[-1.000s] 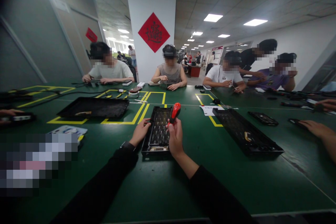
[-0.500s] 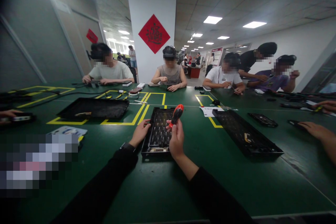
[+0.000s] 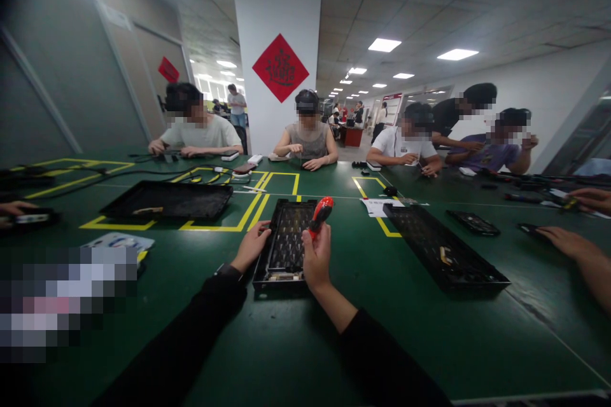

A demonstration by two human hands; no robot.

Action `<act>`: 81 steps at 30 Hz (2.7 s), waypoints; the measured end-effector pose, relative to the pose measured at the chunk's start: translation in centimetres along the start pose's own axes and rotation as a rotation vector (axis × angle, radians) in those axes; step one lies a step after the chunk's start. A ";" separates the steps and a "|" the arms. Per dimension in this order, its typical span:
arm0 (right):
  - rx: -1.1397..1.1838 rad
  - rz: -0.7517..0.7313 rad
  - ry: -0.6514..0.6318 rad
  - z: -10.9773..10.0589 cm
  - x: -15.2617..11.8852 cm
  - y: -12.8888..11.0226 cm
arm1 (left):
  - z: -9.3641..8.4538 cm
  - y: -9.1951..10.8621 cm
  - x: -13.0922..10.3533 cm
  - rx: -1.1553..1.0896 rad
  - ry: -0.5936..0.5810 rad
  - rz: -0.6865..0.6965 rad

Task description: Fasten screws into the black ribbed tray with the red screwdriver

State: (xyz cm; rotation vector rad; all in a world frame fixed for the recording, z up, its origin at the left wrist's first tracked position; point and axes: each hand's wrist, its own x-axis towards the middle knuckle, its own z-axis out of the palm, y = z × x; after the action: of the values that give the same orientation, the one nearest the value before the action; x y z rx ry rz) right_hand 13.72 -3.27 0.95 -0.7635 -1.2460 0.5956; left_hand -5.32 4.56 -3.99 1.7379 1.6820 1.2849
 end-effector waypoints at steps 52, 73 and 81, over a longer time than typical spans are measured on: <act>0.200 0.037 -0.012 0.3 -0.5 -1.5 | -1.8 7.4 -4.3 0.005 -0.313 0.356; 0.222 0.039 -0.024 0.4 -0.5 -1.4 | -2.1 7.3 -3.5 -0.044 -0.626 0.472; 0.249 0.035 -0.008 0.3 -0.6 -1.3 | -2.0 6.9 -3.2 0.036 -0.698 0.466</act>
State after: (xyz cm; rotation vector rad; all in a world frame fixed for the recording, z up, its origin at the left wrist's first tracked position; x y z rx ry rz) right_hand 13.31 -4.50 1.67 -0.5758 -1.1424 0.7669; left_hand -2.56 -0.42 1.49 2.3236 0.9396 0.6571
